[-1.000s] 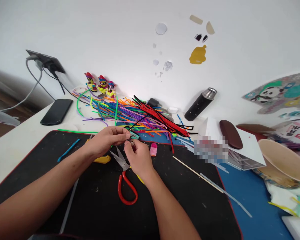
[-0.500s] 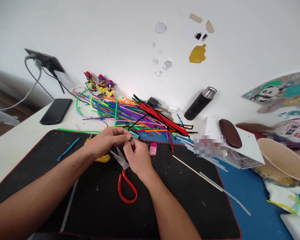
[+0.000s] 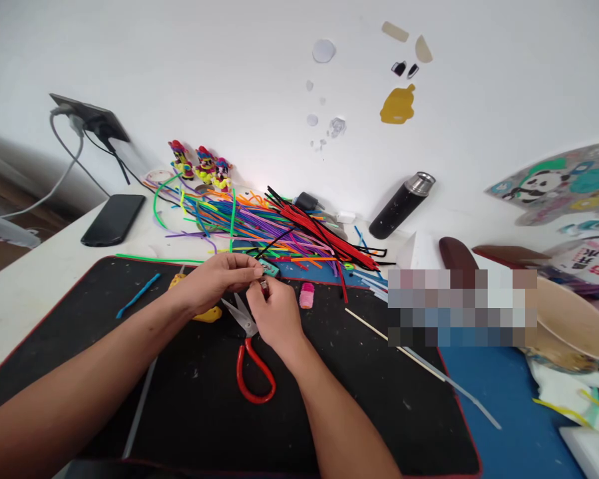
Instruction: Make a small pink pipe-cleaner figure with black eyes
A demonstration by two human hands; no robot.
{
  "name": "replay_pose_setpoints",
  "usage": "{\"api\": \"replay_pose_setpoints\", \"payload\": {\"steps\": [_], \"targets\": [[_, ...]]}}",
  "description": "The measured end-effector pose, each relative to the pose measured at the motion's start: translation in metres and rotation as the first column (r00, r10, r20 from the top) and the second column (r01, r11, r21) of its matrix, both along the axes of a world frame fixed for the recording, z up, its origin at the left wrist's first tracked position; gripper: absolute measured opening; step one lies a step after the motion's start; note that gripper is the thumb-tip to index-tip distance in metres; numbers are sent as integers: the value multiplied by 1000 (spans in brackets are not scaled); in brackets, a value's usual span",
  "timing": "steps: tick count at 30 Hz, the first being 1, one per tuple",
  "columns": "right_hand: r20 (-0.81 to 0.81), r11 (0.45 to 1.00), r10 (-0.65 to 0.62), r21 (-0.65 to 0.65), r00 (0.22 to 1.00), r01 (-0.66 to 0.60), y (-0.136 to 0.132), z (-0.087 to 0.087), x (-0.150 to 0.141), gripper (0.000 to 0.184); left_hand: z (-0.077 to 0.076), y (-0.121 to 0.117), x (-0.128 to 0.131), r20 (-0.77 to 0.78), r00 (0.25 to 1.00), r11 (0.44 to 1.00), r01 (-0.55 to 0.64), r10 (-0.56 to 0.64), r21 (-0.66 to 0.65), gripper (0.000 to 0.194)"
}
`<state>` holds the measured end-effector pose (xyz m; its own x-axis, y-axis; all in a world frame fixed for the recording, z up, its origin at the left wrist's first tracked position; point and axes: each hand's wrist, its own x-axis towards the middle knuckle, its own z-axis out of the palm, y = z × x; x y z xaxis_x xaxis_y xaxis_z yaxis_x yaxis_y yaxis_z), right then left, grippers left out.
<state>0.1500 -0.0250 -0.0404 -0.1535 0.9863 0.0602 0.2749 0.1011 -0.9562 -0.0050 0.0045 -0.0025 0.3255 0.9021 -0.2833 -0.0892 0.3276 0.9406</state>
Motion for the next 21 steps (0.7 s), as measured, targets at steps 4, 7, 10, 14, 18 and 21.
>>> {"api": "replay_pose_setpoints", "payload": {"steps": [4, 7, 10, 14, 18, 21], "targets": [[-7, 1000, -9, -12, 1000, 9, -1, -1, -1, 36, 0, -1, 0, -6, 1000, 1000, -8, 8, -8, 41], [-3, 1000, -12, -10, 1000, 12, -1, -1, -1, 36, -1, -1, 0, -4, 1000, 1000, -11, 11, -14, 42], [-11, 1000, -9, -9, 1000, 9, -1, -1, -1, 38, -2, -1, -1, -2, 1000, 1000, -11, 11, -10, 41], [-33, 1000, -7, -22, 999, 7, -1, -3, 0, 38, -3, -1, -1, 14, 1000, 1000, -17, 17, -8, 40], [-38, 999, -3, -35, 999, 2, 0, -4, 0, 38, -3, -1, -3, 28, 999, 1000, -25, 25, -13, 39], [-36, 999, -3, -41, 999, 2, 0, -4, 0, 39, -3, -1, -3, 29, 999, 1000, -20, 20, -12, 39]]}}
